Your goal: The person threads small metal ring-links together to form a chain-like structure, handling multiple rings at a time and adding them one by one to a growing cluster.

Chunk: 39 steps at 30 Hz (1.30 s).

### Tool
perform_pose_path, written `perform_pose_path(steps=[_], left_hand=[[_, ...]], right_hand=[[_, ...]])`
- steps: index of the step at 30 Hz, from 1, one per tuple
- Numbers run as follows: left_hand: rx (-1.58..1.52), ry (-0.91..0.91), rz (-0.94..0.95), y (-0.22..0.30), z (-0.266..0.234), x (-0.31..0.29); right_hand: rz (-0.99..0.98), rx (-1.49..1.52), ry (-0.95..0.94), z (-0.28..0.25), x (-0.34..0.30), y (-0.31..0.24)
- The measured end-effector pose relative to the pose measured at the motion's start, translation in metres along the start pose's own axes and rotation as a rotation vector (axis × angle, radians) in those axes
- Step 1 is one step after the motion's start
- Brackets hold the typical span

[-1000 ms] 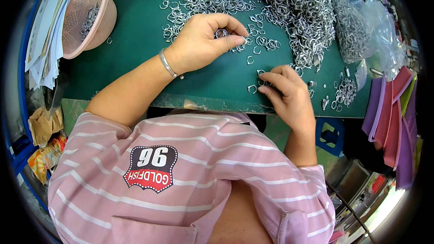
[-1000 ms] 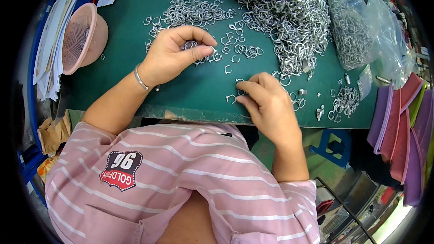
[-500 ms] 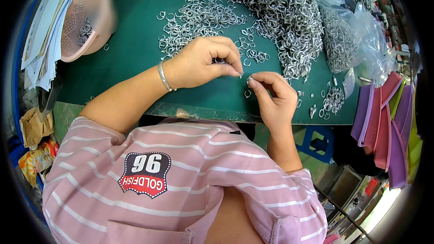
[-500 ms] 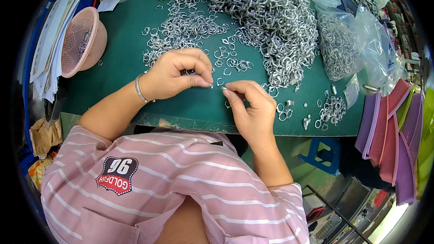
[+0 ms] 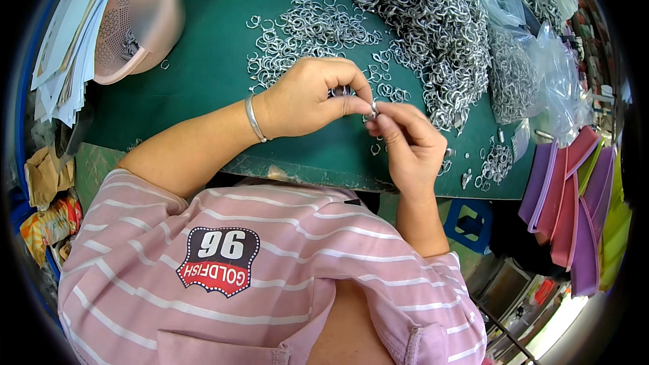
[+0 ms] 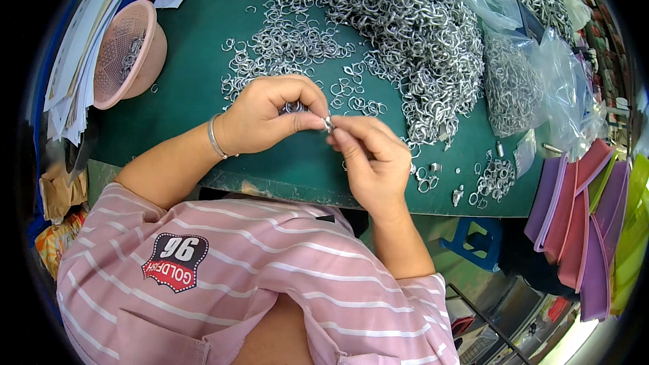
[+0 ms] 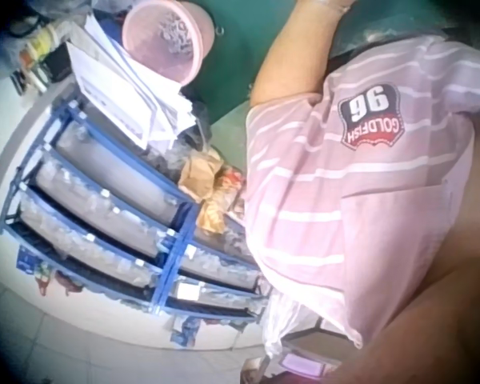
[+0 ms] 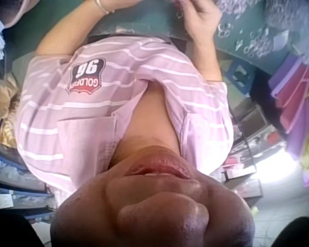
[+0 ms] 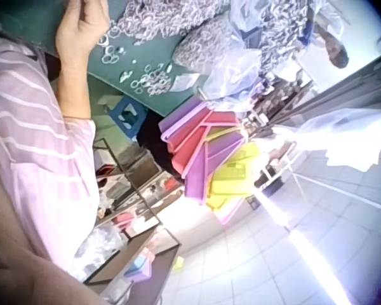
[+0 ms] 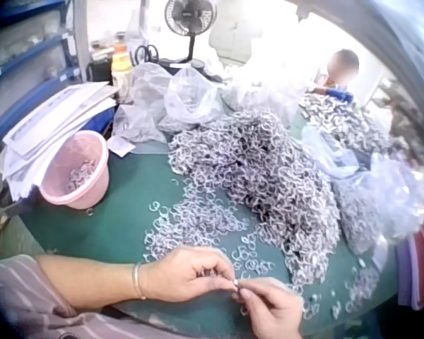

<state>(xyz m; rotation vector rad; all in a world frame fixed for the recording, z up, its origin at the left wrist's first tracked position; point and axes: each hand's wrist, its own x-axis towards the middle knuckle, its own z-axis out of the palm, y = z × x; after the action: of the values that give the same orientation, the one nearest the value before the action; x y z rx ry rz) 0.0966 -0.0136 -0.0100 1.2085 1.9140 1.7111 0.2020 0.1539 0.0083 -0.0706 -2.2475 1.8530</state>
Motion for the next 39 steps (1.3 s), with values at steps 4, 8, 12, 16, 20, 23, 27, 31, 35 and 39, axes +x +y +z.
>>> perform_pose_path(steps=[4,8,12,16,20,23,27,31,35,39], left_hand=[[-0.267,0.123,-0.254,0.006,-0.003,0.001],[-0.583,0.224,-0.418,0.015,-0.006,0.005],[-1.068,0.249,-0.432,0.001,-0.013,0.004],[-1.093,0.241,-0.474,0.007,-0.014,0.005],[-0.575,0.168,-0.423,0.010,-0.010,0.005],[-0.188,0.154,-0.233,0.001,-0.002,0.003],[-0.044,0.091,-0.169,-0.001,0.000,0.002],[-0.022,0.165,-0.206,0.000,-0.005,0.002],[-0.047,0.220,-0.299,0.003,-0.008,0.005],[-0.330,0.215,-0.468,0.006,-0.008,0.007]], right_hand=[[-0.251,-0.649,0.051,-0.017,0.032,0.006],[-0.238,-0.731,-0.002,-0.015,0.039,0.016],[-0.274,-0.717,-0.062,-0.014,0.040,0.023],[-0.159,-0.518,0.029,-0.010,0.037,0.018],[-0.111,-0.321,0.060,-0.015,0.037,0.024],[-0.147,-0.275,-0.001,-0.013,0.036,0.019],[-0.233,-0.218,-0.121,-0.007,0.039,0.005],[-0.162,-0.285,-0.244,-0.009,0.055,-0.009],[-0.210,-0.518,-0.227,-0.013,0.061,0.000],[-0.448,-0.676,-0.217,-0.008,0.063,0.014]])
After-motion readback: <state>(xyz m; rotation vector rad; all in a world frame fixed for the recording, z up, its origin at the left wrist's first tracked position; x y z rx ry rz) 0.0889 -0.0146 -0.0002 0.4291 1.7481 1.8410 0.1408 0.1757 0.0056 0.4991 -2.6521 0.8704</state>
